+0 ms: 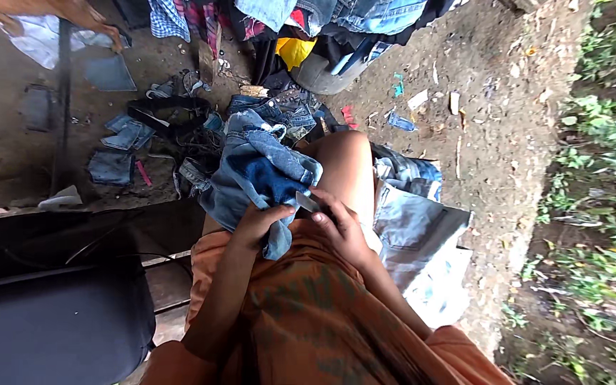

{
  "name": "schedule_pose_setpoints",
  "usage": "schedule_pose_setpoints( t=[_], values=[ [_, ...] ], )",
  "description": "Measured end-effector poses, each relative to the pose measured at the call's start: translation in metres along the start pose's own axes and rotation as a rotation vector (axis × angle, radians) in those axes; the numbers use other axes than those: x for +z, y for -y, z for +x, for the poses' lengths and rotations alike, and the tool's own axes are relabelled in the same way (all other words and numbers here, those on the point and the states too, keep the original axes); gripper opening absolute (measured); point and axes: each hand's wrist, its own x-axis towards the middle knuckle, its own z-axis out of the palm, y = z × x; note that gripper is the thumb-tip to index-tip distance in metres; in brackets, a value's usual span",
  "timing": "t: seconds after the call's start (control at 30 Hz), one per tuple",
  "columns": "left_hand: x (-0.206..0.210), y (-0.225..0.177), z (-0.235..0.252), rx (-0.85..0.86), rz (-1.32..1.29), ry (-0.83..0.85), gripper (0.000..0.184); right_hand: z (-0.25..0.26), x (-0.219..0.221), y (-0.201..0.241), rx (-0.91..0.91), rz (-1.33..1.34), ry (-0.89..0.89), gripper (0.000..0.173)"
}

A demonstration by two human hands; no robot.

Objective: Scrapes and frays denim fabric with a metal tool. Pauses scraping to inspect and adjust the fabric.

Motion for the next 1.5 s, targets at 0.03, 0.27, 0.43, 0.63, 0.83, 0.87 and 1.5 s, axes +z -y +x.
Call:
schedule_pose_setpoints(
  t=[0.03, 0.27, 0.43, 0.63, 0.83, 0.87, 1.5],
  values=[
    [0.000, 0.000, 0.000, -0.005, 0.010, -0.005, 0.025, 0.001, 0.001, -0.001, 0.023, 0.027, 0.023, 0.044],
    [-0.003, 0.003, 0.002, 0.025, -0.021, 0.007, 0.025, 0.006, 0.007, -0.005, -0.006, -0.042, -0.008, 0.037],
    [-0.002, 0.005, 0.002, 0.007, -0.025, 0.012, 0.024, 0.001, 0.010, -0.004, -0.088, -0.244, -0.076, 0.037],
    [0.000, 0.005, 0.004, 0.021, -0.012, -0.009, 0.025, 0.000, 0.013, -0.010, -0.105, -0.170, -0.071, 0.042],
    [-0.004, 0.006, 0.004, 0.033, -0.002, 0.016, 0.025, 0.005, 0.013, -0.011, -0.075, 0.034, -0.021, 0.039],
    [-0.003, 0.006, 0.004, 0.034, -0.007, 0.014, 0.025, 0.005, 0.014, -0.011, -0.064, 0.077, -0.020, 0.039],
    [0.006, 0.007, 0.017, 0.015, 0.178, -0.044, 0.033, 0.007, -0.023, 0.002, 0.030, 0.057, -0.020, 0.039]
  ],
)
